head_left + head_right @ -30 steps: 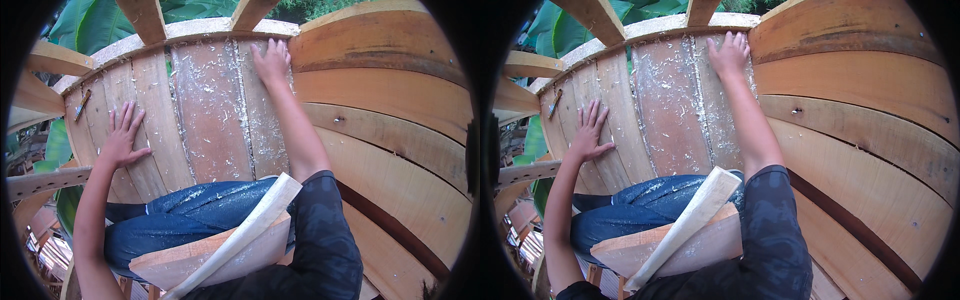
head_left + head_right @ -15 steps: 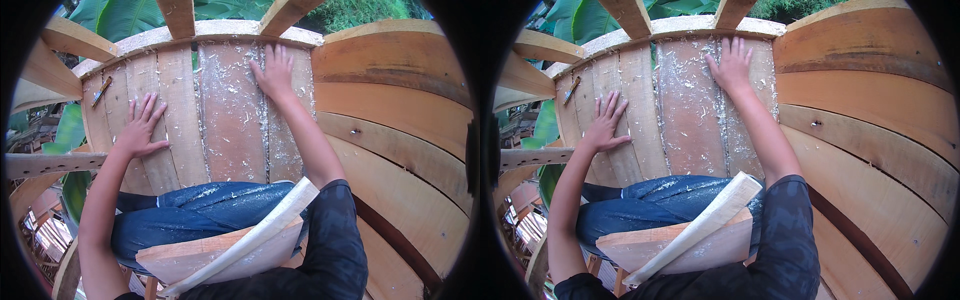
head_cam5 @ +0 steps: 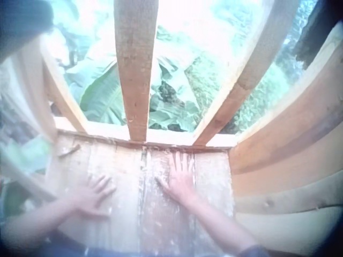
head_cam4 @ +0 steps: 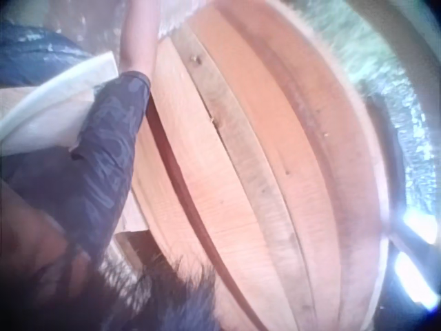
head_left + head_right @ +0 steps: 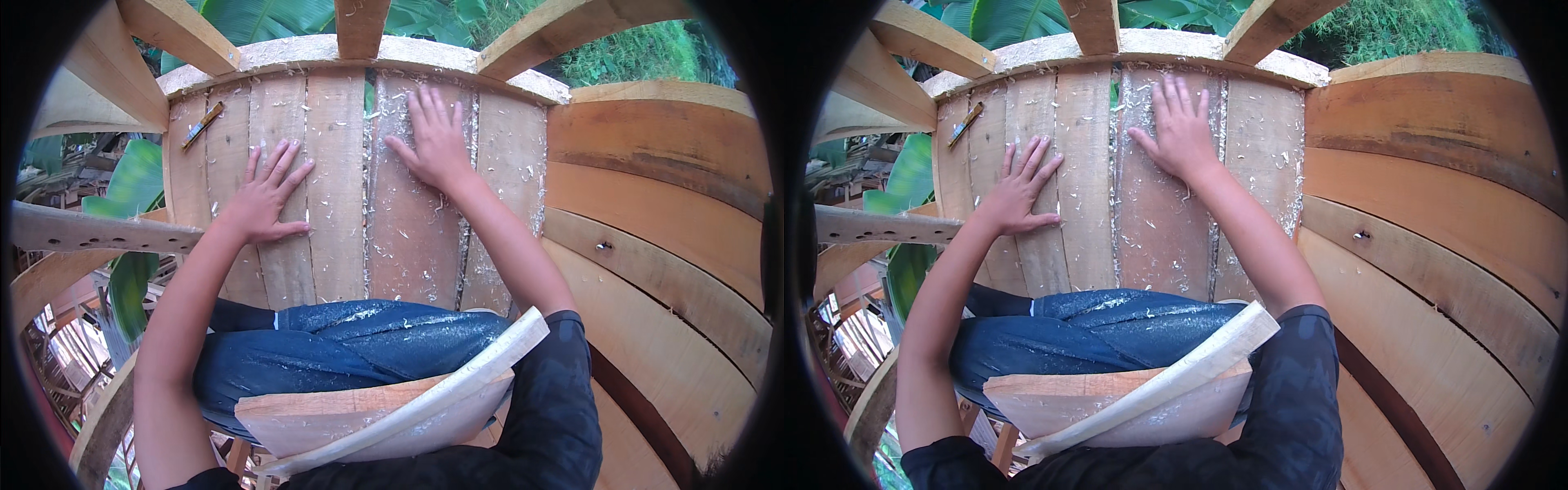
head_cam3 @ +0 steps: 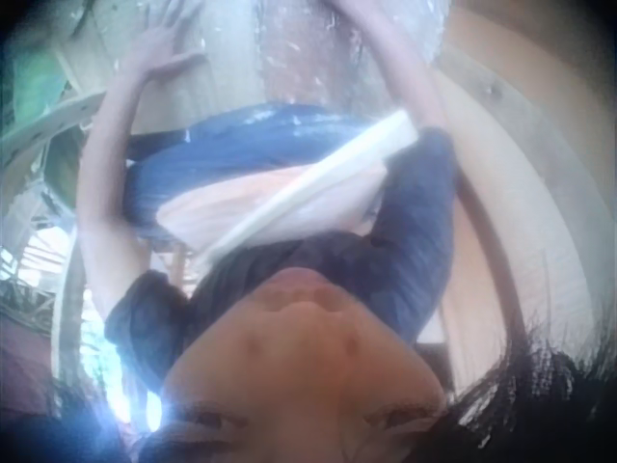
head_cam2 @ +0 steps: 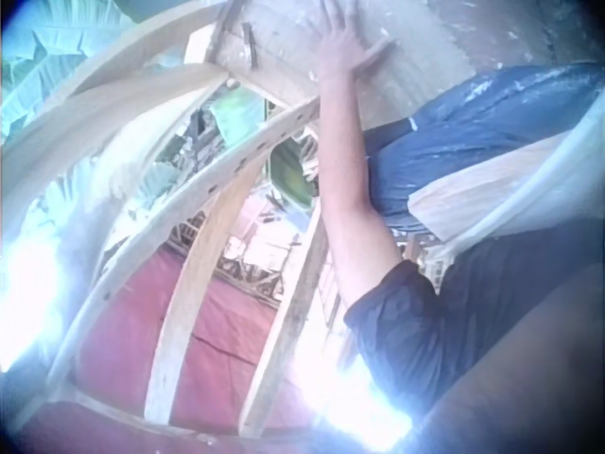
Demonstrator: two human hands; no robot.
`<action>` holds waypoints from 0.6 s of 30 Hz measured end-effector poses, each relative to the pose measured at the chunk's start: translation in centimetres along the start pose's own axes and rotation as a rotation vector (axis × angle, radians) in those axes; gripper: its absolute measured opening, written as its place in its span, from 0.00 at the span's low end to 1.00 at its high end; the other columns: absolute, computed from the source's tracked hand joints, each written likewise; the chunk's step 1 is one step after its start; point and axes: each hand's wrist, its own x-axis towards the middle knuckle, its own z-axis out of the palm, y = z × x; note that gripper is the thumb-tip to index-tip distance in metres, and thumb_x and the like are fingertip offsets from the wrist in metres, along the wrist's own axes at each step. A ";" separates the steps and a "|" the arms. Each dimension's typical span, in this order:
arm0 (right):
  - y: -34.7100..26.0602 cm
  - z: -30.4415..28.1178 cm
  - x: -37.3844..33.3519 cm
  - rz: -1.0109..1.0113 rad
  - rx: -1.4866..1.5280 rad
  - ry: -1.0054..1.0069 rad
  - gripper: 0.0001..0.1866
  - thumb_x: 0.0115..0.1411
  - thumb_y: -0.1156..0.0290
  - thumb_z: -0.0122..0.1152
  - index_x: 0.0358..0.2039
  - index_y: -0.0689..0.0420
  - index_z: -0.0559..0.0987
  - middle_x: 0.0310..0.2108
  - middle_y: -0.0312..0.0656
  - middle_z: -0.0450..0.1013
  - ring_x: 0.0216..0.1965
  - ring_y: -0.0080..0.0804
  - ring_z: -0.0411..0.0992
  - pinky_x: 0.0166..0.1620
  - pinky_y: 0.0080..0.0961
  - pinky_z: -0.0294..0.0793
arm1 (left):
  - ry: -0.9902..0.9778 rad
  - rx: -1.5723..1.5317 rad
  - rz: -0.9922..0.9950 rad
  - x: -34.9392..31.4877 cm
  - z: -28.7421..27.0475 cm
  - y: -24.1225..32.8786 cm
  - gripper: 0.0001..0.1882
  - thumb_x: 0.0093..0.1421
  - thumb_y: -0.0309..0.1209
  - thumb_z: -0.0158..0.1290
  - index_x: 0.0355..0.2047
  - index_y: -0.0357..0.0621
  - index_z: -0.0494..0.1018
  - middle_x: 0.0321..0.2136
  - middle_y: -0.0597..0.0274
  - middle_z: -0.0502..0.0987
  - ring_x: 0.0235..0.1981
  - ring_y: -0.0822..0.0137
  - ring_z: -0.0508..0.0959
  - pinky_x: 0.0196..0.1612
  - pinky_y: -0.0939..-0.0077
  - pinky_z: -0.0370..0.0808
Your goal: The person sits cross-legged on a wooden structure and repeatedly wipes the surface with both hands to remove sawdust and debris. They occasionally pick up small wood pieces and place them aside.
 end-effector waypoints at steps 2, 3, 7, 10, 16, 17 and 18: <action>-2.7 0.3 -0.5 -0.188 0.199 -0.016 0.44 0.65 0.36 0.40 0.67 0.62 0.57 0.70 0.53 0.50 0.72 0.44 0.46 0.69 0.57 0.39 | -0.010 -0.012 -0.007 -0.3 0.0 -0.1 0.55 0.51 0.70 0.48 0.71 0.53 0.46 0.71 0.49 0.39 0.73 0.53 0.36 0.70 0.46 0.27; -3.6 0.4 -0.7 -0.280 0.303 -0.026 0.43 0.65 0.36 0.40 0.67 0.61 0.57 0.70 0.53 0.49 0.72 0.42 0.46 0.69 0.57 0.39 | 0.002 -0.014 -0.002 -0.4 0.1 -0.1 0.55 0.51 0.70 0.48 0.71 0.53 0.46 0.71 0.48 0.39 0.73 0.53 0.36 0.70 0.46 0.27; -2.8 0.4 1.4 0.141 0.099 0.144 0.47 0.64 0.34 0.40 0.67 0.64 0.56 0.69 0.54 0.50 0.72 0.46 0.44 0.69 0.57 0.37 | 0.043 -0.014 0.014 -0.5 0.2 -0.4 0.55 0.51 0.70 0.48 0.71 0.53 0.47 0.71 0.48 0.41 0.73 0.53 0.36 0.70 0.46 0.27; -1.6 0.8 1.7 0.151 0.027 0.038 0.49 0.63 0.33 0.39 0.68 0.65 0.52 0.70 0.55 0.48 0.72 0.50 0.41 0.69 0.59 0.35 | 0.087 -0.014 0.025 -0.5 0.8 -0.7 0.54 0.51 0.71 0.46 0.71 0.55 0.48 0.71 0.50 0.42 0.73 0.55 0.37 0.70 0.46 0.27; -6.4 0.3 -0.7 -0.218 0.236 0.004 0.46 0.63 0.36 0.44 0.67 0.62 0.57 0.68 0.56 0.52 0.71 0.49 0.47 0.69 0.58 0.40 | 0.076 -0.019 0.018 -0.3 0.6 -0.5 0.55 0.51 0.71 0.47 0.71 0.53 0.48 0.71 0.48 0.41 0.73 0.53 0.37 0.70 0.46 0.27; -6.5 -0.4 -1.2 -0.181 0.190 0.003 0.45 0.63 0.36 0.45 0.67 0.62 0.57 0.68 0.56 0.53 0.71 0.49 0.48 0.69 0.58 0.40 | 0.070 -0.022 0.013 -0.4 0.7 -0.4 0.55 0.51 0.71 0.47 0.71 0.53 0.48 0.71 0.48 0.41 0.73 0.53 0.37 0.70 0.46 0.27; -6.3 -1.0 -1.5 -0.151 0.151 0.006 0.45 0.63 0.36 0.45 0.66 0.62 0.58 0.68 0.56 0.53 0.71 0.48 0.48 0.69 0.57 0.41 | 0.071 -0.022 0.014 -0.6 0.7 -0.4 0.55 0.52 0.71 0.47 0.71 0.53 0.47 0.71 0.48 0.41 0.73 0.53 0.37 0.70 0.46 0.27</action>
